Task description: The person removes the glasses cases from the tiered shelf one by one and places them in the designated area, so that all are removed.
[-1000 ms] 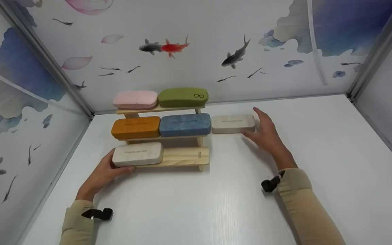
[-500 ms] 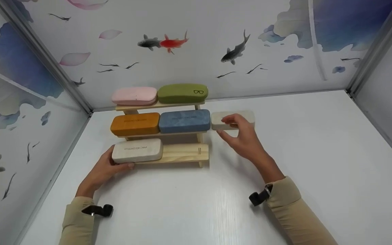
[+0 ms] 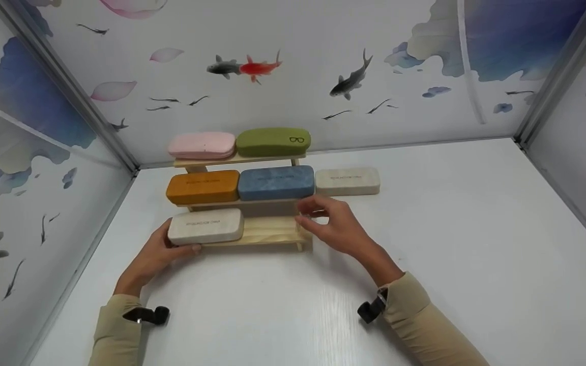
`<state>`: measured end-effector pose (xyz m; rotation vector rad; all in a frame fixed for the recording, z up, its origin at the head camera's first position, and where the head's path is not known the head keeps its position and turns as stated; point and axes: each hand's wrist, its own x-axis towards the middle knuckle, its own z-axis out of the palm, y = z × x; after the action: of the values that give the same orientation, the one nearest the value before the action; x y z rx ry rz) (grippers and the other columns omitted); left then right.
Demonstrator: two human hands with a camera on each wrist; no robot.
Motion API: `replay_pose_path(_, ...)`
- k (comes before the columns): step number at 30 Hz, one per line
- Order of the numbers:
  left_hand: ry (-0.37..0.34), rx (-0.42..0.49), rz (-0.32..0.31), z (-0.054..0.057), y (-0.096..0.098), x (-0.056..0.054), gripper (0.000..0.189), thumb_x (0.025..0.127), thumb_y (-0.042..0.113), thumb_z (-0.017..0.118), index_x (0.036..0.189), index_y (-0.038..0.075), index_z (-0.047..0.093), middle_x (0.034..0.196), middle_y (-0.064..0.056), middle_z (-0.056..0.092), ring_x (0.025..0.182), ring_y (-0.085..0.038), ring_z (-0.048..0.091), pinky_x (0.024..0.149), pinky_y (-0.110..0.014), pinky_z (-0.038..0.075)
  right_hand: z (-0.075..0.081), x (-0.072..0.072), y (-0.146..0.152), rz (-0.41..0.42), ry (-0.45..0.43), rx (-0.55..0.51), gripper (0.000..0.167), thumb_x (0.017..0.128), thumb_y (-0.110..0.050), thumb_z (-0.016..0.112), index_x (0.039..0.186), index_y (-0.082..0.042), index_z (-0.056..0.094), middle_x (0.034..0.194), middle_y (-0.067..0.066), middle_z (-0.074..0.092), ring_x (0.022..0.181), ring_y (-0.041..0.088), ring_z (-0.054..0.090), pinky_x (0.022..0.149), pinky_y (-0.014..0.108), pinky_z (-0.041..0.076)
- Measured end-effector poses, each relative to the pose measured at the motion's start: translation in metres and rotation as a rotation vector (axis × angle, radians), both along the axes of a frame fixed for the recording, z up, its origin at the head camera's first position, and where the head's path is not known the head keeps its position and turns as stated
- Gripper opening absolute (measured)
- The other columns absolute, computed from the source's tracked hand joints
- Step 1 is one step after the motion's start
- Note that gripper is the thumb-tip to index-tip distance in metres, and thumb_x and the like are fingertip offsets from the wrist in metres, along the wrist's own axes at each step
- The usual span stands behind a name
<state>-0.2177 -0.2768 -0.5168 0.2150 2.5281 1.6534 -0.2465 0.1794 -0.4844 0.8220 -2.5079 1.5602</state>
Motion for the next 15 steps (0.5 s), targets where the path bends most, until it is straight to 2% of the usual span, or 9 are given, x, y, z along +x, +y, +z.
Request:
replay_pose_path(4,0.007,-0.004,0.002,0.001,0.0,0.0,0.09,0.085,0.036,0.095,0.159,0.025,0.045,0.154,0.001,0.06,0.141,-0.02,0.058,0.122,-0.048,0.044,-0.002,0.004,-0.012,0.056,-0.011,-0.014,0.032,0.101,-0.025,0.08,0.128,-0.008,0.075,0.122,0.003,0.078,0.114,0.017,0.076,0.102,0.039,0.061)
replay_pose_path(8,0.01,0.022,0.001,0.001,0.0,-0.001,0.087,0.084,0.033,0.096,0.156,0.022,0.048,0.152,0.0,0.062,0.139,-0.021,0.059,0.122,-0.048,0.044,-0.003,0.007,-0.025,0.091,-0.016,-0.026,0.037,0.101,-0.025,0.08,0.131,-0.005,0.073,0.126,0.008,0.078,0.114,0.022,0.076,0.1,0.044,0.062)
replay_pose_path(15,0.004,0.028,0.029,0.001,0.0,-0.001,0.089,0.082,0.033,0.098,0.155,0.021,0.05,0.152,0.0,0.061,0.142,-0.023,0.058,0.122,-0.049,0.044,-0.007,0.012,-0.049,0.116,-0.041,0.019,0.05,0.1,-0.031,0.082,0.14,-0.005,0.069,0.136,0.008,0.075,0.127,0.026,0.072,0.108,0.049,0.058)
